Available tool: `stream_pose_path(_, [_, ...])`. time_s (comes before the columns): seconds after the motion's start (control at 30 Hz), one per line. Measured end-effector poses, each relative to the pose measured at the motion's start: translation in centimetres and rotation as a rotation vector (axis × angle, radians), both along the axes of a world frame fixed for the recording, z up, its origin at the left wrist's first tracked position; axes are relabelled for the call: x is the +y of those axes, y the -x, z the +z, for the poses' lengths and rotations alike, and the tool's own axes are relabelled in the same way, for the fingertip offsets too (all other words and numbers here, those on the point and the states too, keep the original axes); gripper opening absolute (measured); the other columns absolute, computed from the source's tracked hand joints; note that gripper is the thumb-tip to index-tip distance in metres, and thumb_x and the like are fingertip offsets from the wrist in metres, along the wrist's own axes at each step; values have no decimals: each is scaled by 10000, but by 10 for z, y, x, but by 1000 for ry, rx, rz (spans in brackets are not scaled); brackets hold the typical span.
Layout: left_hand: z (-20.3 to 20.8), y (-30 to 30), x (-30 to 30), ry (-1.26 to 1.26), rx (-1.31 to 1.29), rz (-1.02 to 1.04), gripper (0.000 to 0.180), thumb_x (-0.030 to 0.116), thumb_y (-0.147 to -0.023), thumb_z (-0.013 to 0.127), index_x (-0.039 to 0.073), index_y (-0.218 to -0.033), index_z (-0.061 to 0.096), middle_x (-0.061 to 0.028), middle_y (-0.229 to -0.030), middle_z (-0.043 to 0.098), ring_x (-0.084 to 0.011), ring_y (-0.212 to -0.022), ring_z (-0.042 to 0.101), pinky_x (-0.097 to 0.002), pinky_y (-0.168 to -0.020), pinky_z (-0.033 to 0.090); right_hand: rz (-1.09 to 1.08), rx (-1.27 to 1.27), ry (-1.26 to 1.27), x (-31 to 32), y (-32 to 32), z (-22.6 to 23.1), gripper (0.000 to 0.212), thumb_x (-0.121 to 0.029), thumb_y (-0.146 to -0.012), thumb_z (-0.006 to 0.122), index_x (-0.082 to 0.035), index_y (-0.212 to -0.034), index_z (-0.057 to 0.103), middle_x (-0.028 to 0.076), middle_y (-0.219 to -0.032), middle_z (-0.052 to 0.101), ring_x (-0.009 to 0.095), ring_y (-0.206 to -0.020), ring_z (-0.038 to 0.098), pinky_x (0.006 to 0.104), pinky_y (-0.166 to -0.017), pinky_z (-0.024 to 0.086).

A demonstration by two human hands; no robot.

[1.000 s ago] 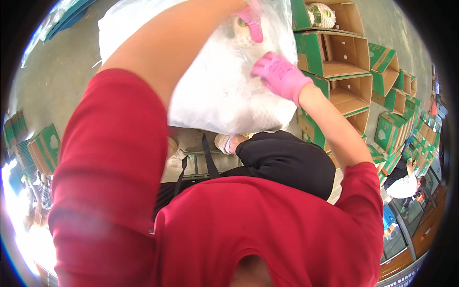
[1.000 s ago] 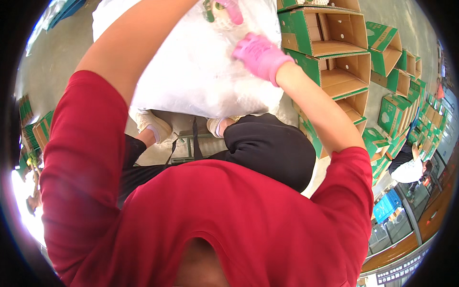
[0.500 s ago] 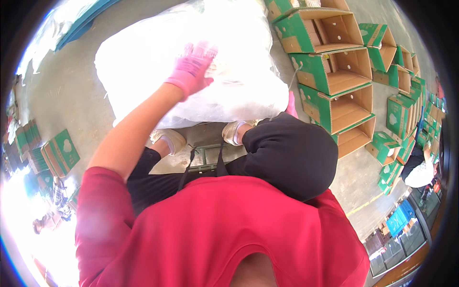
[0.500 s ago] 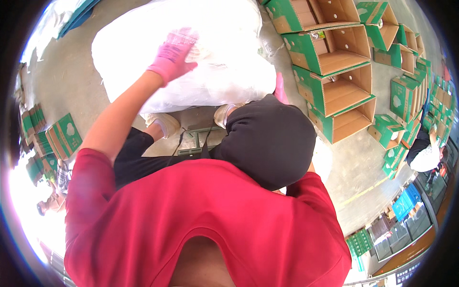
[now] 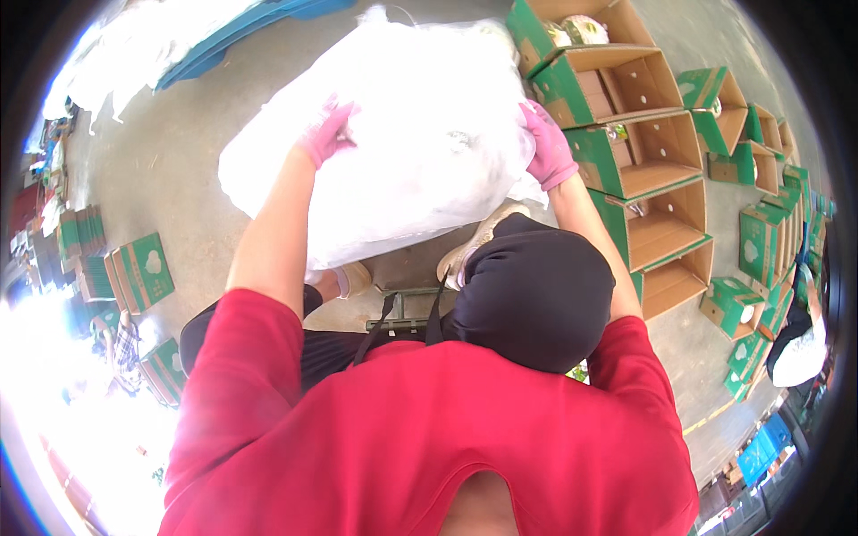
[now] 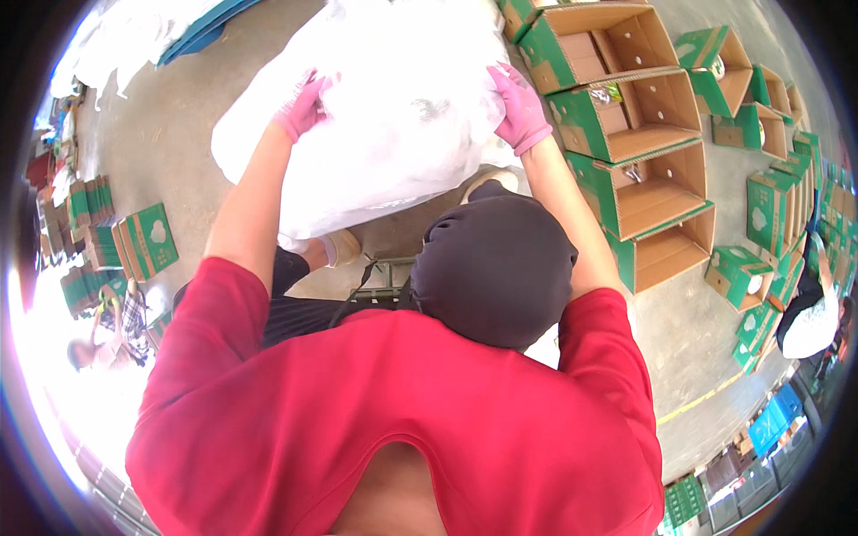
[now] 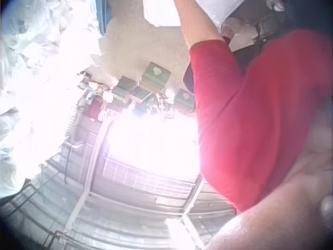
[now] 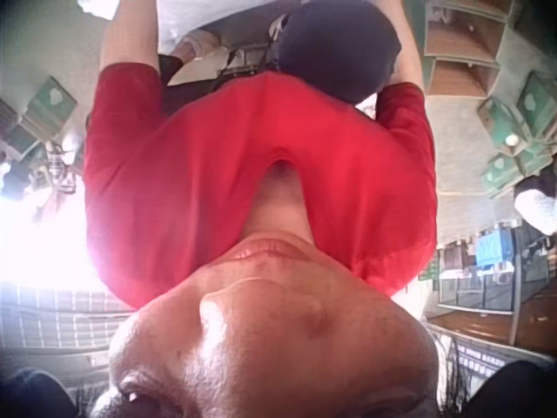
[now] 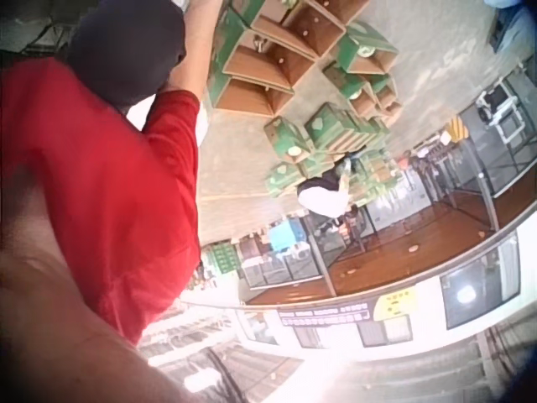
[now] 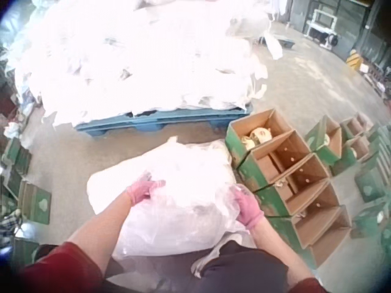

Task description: The person uses a knife to cut open a large plastic bag, sets up cardboard boxes, and places packets into the boxes. The person then removes cauliflowers from the large plastic bag and places them into the cardboard boxes.

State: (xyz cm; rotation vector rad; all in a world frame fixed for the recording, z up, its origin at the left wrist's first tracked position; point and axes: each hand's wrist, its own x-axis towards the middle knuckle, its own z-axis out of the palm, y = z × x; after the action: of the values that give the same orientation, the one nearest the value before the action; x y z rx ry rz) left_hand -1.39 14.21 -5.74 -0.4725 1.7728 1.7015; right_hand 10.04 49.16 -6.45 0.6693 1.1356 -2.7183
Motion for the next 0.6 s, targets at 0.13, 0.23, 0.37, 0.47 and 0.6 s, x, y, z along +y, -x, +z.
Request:
stream_pose_path(0.13, [1,-52,-35,-307,-61,259,622,339,-884,689,81,-1392,439,-149,-1334,536,-300,-1176,582,-484,-926,529,172,-193,-979,27,25,-28,344,-139,-914,648,-44,-1233,557,136,-1089,653,204,-1014,633,326,-868,525])
stream_pose_path(0.23, [-9,-65,-67,-462,-158,262,569,313,-888,688,120,-1375,466,-145,-1303,562,-307,-1206,549,-490,-903,519,-33,-162,-1168,55,41,12,603,-173,-802,756,30,-1309,500,242,-1338,518,333,-1243,509,397,-1061,408])
stream_pose_path(0.37, [22,-78,-55,-277,-225,306,564,424,-887,657,161,-1360,496,-84,-1323,566,-278,-1203,537,-474,-930,434,192,632,-1145,-9,49,142,350,-169,-876,683,-61,-1207,641,62,-1187,652,173,-1061,602,314,-953,478])
stream_pose_path(0.47, [30,-75,-53,-377,-340,273,585,499,-897,607,162,-1362,494,-73,-1340,556,-263,-1225,519,-466,-936,424,939,610,-689,-82,46,151,283,-173,-905,645,-61,-1164,674,53,-1111,686,157,-956,633,280,-887,496])
stream_pose_path(0.6, [69,-93,-39,-559,-202,207,681,596,-900,526,163,-1420,440,-92,-1431,481,-275,-1307,451,-495,-1015,385,745,941,-1338,-133,51,106,348,-251,-856,693,-83,-1156,643,116,-1126,656,266,-1060,612,371,-944,473])
